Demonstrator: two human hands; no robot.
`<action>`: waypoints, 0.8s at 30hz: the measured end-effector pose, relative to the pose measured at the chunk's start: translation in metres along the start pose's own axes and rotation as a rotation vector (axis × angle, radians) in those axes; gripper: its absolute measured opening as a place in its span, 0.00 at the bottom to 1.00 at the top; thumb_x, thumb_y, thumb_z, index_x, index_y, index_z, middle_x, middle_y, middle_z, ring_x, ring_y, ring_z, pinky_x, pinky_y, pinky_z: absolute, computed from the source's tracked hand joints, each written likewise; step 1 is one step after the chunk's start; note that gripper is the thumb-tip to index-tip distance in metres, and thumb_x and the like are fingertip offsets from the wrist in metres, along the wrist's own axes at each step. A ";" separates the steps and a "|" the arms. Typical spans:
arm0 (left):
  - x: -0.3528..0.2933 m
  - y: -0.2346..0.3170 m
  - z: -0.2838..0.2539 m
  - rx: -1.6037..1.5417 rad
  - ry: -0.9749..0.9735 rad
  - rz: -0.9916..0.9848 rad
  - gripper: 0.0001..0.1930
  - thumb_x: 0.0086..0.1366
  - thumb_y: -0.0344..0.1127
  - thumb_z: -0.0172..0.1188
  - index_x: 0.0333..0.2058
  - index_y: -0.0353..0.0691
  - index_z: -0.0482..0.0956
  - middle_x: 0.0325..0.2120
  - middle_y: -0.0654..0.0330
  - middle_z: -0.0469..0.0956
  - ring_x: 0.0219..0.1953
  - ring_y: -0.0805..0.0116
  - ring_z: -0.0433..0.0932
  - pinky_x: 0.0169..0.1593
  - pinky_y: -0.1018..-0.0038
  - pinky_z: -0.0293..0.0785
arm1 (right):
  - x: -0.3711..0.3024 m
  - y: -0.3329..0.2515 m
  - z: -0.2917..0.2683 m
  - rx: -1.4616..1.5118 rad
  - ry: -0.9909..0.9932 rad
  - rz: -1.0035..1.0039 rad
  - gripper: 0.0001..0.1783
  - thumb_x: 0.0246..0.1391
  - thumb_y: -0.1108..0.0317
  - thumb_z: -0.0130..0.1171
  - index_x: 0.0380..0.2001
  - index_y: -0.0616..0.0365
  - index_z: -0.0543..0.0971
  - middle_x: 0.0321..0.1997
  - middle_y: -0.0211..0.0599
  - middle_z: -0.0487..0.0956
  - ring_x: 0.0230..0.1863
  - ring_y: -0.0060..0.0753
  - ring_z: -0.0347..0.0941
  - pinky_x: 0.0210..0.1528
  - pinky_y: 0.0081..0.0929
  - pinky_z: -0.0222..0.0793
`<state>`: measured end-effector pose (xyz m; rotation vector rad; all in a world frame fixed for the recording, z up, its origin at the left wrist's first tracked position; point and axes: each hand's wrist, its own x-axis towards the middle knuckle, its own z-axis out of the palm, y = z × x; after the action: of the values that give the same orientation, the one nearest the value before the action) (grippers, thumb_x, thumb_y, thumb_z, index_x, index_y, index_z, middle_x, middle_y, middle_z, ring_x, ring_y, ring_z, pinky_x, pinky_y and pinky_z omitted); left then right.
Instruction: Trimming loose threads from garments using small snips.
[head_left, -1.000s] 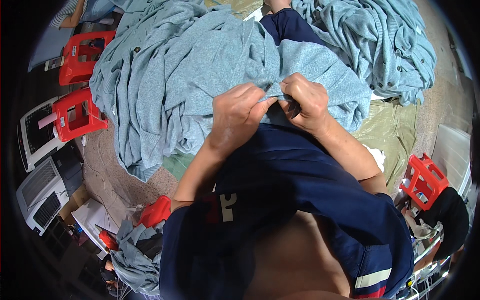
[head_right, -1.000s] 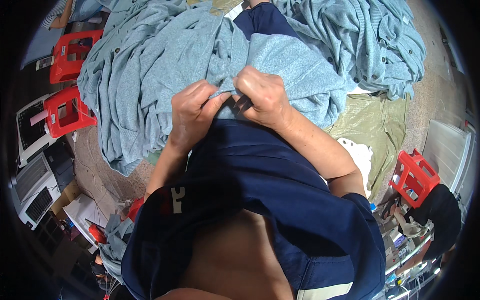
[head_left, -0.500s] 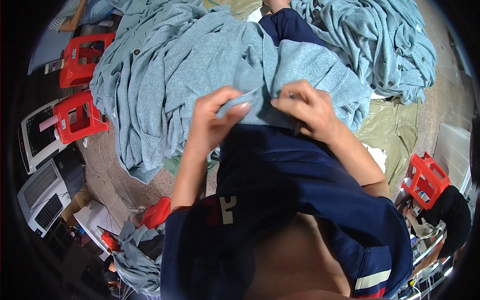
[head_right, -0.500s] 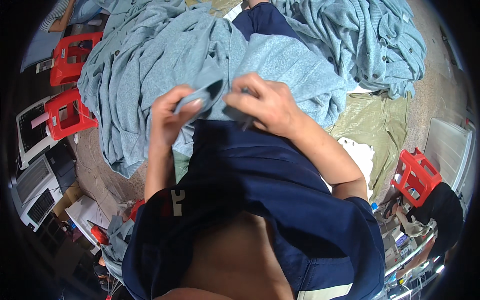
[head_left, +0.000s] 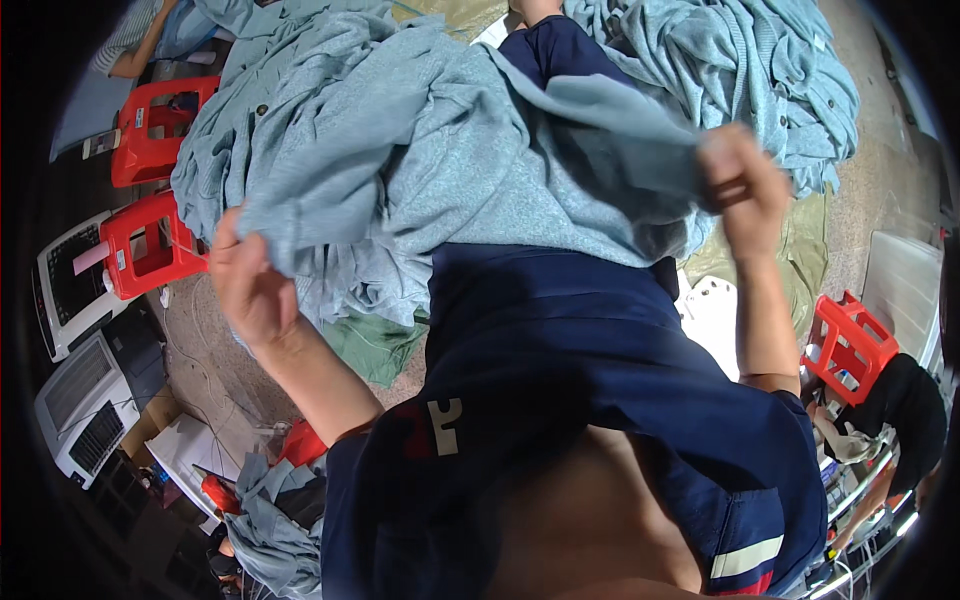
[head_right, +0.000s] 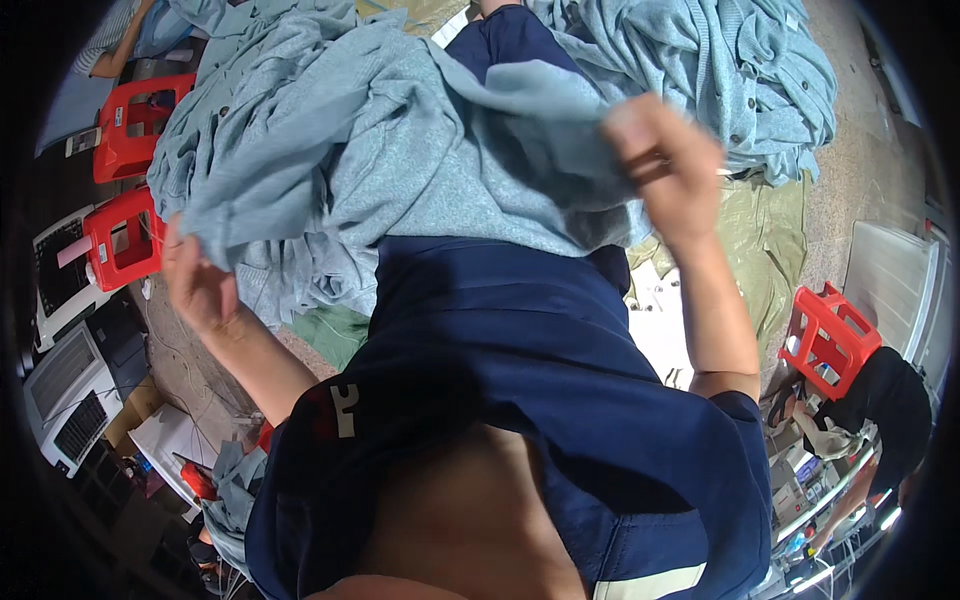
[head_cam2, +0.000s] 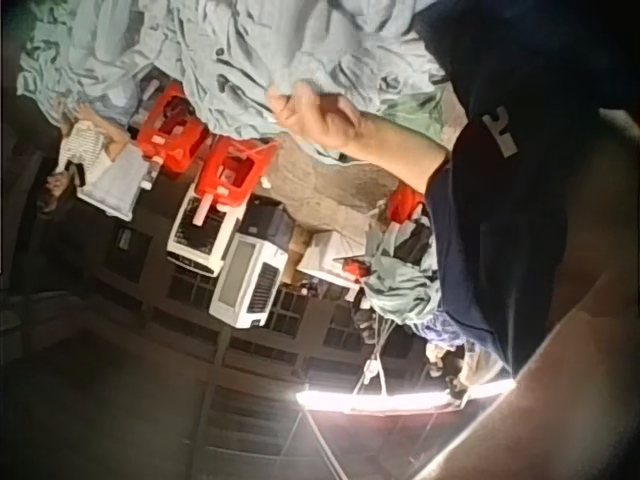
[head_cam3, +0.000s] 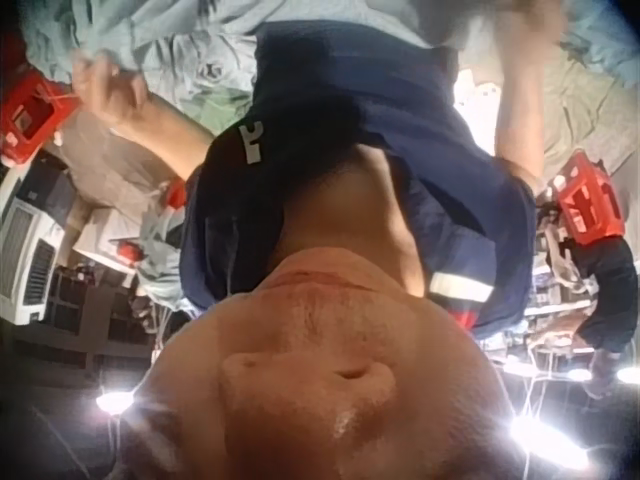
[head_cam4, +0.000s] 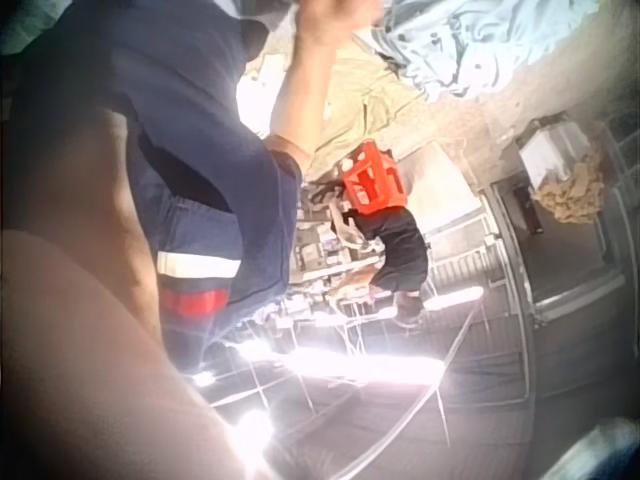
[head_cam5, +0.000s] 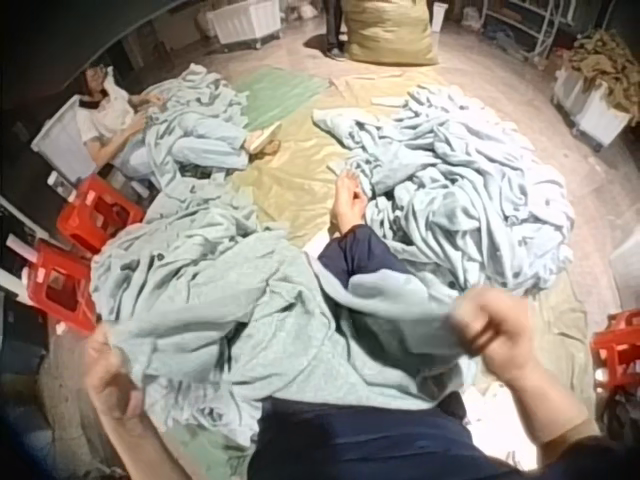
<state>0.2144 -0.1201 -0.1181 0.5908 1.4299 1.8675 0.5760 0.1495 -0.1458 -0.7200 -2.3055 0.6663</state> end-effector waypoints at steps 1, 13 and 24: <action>0.002 0.014 0.014 -0.045 0.033 0.067 0.18 0.57 0.29 0.62 0.45 0.27 0.77 0.42 0.51 0.80 0.43 0.65 0.78 0.52 0.72 0.70 | 0.004 0.001 -0.009 0.547 0.228 0.509 0.10 0.63 0.65 0.58 0.39 0.60 0.81 0.32 0.31 0.82 0.31 0.23 0.78 0.33 0.18 0.72; 0.004 -0.061 0.116 0.464 -0.482 -0.073 0.08 0.58 0.28 0.65 0.34 0.32 0.77 0.28 0.68 0.73 0.34 0.80 0.70 0.40 0.81 0.67 | 0.018 -0.084 0.073 0.015 -0.231 -0.883 0.09 0.44 0.70 0.62 0.31 0.60 0.77 0.31 0.30 0.73 0.19 0.20 0.69 0.20 0.21 0.67; 0.006 -0.070 0.115 0.144 -0.415 -0.381 0.10 0.66 0.33 0.61 0.40 0.32 0.78 0.31 0.68 0.77 0.37 0.82 0.70 0.42 0.81 0.68 | 0.016 -0.058 0.101 0.060 0.040 -0.642 0.09 0.45 0.73 0.64 0.33 0.58 0.81 0.33 0.30 0.79 0.20 0.20 0.71 0.19 0.17 0.63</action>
<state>0.3105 -0.0320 -0.1527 0.6750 1.2946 1.2669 0.4778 0.0903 -0.1714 0.0535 -2.2790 0.4075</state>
